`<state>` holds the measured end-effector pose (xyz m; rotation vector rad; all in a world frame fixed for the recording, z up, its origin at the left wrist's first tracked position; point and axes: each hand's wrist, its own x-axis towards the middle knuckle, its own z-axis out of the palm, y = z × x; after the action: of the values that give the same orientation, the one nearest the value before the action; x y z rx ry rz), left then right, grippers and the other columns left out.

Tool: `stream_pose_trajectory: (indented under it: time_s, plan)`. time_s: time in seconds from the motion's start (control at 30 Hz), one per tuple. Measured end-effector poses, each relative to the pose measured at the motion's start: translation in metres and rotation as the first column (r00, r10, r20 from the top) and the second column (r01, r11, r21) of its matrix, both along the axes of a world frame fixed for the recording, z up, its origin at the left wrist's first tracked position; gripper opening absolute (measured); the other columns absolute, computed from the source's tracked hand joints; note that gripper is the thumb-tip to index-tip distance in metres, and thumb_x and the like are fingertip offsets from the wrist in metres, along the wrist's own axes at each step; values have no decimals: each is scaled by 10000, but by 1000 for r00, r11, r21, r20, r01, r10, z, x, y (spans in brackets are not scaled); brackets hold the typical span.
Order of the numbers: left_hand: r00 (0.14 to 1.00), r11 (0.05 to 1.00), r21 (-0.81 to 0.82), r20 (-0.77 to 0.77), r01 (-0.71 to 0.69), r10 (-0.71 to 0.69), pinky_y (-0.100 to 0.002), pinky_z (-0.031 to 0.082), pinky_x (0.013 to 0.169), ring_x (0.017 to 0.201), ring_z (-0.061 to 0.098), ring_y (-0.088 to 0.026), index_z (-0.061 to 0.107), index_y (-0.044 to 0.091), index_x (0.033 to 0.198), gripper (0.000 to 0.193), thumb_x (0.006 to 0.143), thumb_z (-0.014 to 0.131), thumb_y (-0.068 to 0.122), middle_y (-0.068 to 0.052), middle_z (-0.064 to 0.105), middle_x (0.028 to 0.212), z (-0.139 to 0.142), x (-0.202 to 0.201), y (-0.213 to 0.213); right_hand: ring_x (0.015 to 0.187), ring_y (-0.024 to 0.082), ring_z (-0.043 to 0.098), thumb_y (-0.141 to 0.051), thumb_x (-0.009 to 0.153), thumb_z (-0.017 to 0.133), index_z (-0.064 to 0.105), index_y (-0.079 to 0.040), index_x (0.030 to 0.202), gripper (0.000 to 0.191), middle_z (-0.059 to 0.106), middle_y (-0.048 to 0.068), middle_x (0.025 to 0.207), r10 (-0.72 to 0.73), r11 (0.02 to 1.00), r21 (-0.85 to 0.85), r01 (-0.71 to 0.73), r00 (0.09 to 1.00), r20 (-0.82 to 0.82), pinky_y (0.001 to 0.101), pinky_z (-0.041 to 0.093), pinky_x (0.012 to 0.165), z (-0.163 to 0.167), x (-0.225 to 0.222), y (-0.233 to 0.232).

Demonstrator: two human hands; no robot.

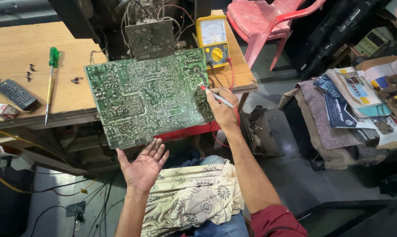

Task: The person holds a large green circuit board propped against the workbench and touches a multimeter probe to various points on the board, moving the probe between different components while steadying the board with the other hand. They continue probing different areas of the board throughout the episode.

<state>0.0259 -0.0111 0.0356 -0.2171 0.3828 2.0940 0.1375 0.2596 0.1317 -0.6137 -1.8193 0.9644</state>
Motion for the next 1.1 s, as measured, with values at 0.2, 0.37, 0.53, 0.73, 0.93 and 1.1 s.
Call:
stream_pose_trajectory:
  time_s: [0.2, 0.37, 0.53, 0.73, 0.93, 1.1]
  plan:
    - [1000, 1000, -7, -7, 0, 0, -566, 320, 1197, 1295, 517, -364, 466, -157, 1365, 1207, 790, 509, 904, -248, 554, 1395, 0, -1, 0, 732, 160, 657, -130, 916, 753, 772, -9, 961, 130, 690, 84, 814, -11, 1000, 13, 11, 1000, 6, 299, 506, 679, -5, -1, 3]
    - [1000, 1000, -17, -1, -6, 6, -561, 319, 1197, 1300, 512, -363, 467, -159, 1366, 1212, 790, 506, 907, -246, 553, 1396, 1, 0, 1, 726, 167, 658, -143, 915, 756, 771, -9, 958, 141, 690, 91, 812, -9, 1000, -9, 9, 1000, 7, 300, 503, 670, -7, -2, 4]
    - [1000, 1000, -18, 0, -5, 5, -557, 317, 1201, 1311, 508, -361, 462, -158, 1370, 1213, 785, 512, 904, -243, 550, 1404, 1, 0, 1, 740, 176, 671, -141, 917, 757, 770, -8, 955, 139, 701, 98, 821, -17, 1000, 13, 17, 1000, 5, 304, 508, 682, -6, -2, 3]
    - [1000, 1000, -9, -2, -5, 5, -557, 318, 1199, 1309, 505, -363, 457, -158, 1375, 1214, 788, 516, 903, -246, 545, 1405, 1, 0, 0, 740, 181, 672, -138, 918, 754, 764, -8, 950, 134, 700, 97, 826, -20, 999, 29, 20, 1000, -3, 305, 510, 682, -6, -2, 3]
    - [1000, 1000, -3, 0, -2, 2, -553, 323, 1197, 1303, 511, -361, 457, -162, 1382, 1221, 793, 509, 906, -247, 547, 1403, 2, 0, 0, 740, 185, 664, -127, 918, 753, 762, -7, 938, 122, 694, 95, 809, -15, 999, 40, 15, 1000, -7, 309, 508, 685, -5, -1, 2]
    - [1000, 1000, -6, -3, -3, 3, -556, 325, 1196, 1291, 517, -360, 466, -162, 1377, 1217, 795, 507, 907, -245, 556, 1393, 1, 1, 0, 729, 187, 662, -125, 918, 753, 759, -4, 937, 123, 694, 99, 799, -18, 999, 50, 18, 1000, -4, 314, 506, 678, -3, -1, 1]
